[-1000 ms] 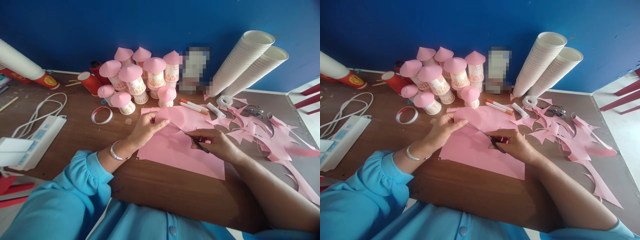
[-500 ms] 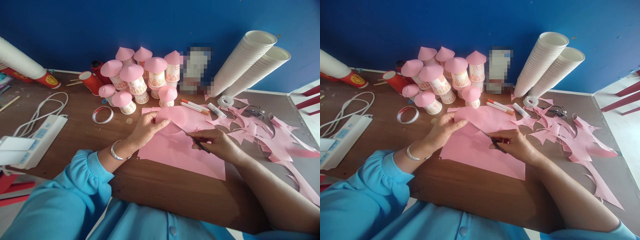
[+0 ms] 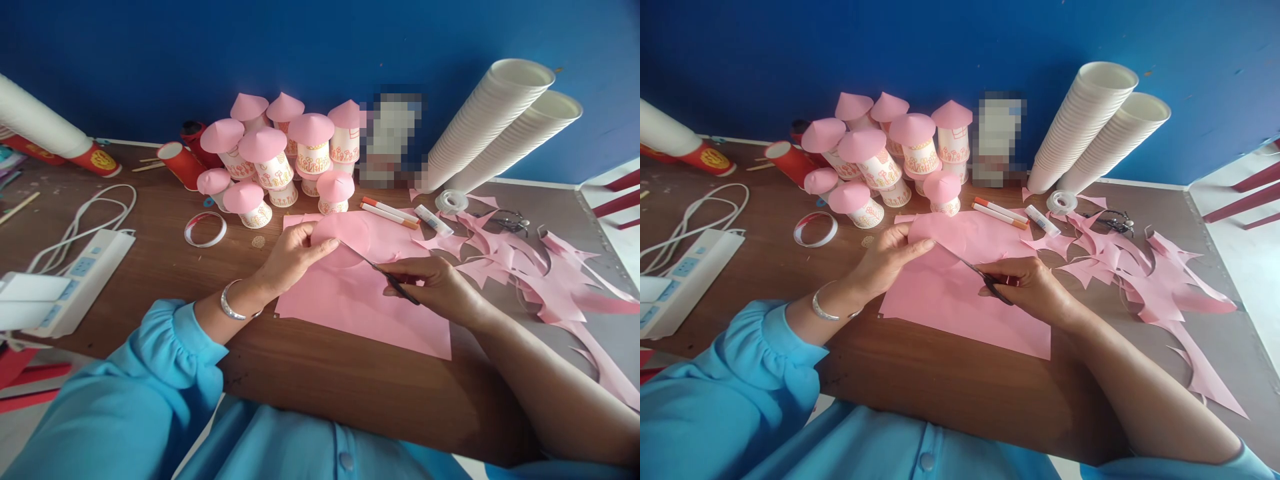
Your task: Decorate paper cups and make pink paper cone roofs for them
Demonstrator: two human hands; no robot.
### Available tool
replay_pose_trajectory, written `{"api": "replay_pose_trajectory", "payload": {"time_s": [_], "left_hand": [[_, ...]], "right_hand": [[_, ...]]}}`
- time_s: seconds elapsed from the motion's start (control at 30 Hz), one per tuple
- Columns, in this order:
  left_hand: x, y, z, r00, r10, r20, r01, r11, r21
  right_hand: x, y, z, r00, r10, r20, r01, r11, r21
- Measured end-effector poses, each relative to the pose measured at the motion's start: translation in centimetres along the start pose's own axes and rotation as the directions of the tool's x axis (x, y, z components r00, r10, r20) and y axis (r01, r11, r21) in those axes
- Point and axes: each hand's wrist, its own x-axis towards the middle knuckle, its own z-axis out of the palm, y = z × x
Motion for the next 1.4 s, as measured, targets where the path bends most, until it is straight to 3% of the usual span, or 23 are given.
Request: {"api": "replay_pose_trajectory", "payload": {"time_s": [0.33, 1.4], "left_hand": [[0.0, 0.56, -0.28, 0.998, 0.063, 0.015, -0.064, 0.987, 0.148], [0.02, 0.11, -0.09, 0.992, 0.12, -0.032, -0.116, 0.987, 0.113]], "right_hand": [[-0.19, 0.03, -0.1, 0.999, -0.037, -0.018, 0.036, 0.999, -0.022], [-0.04, -0.15, -0.03, 1.0, 0.029, -0.003, -0.029, 1.0, 0.01]]}}
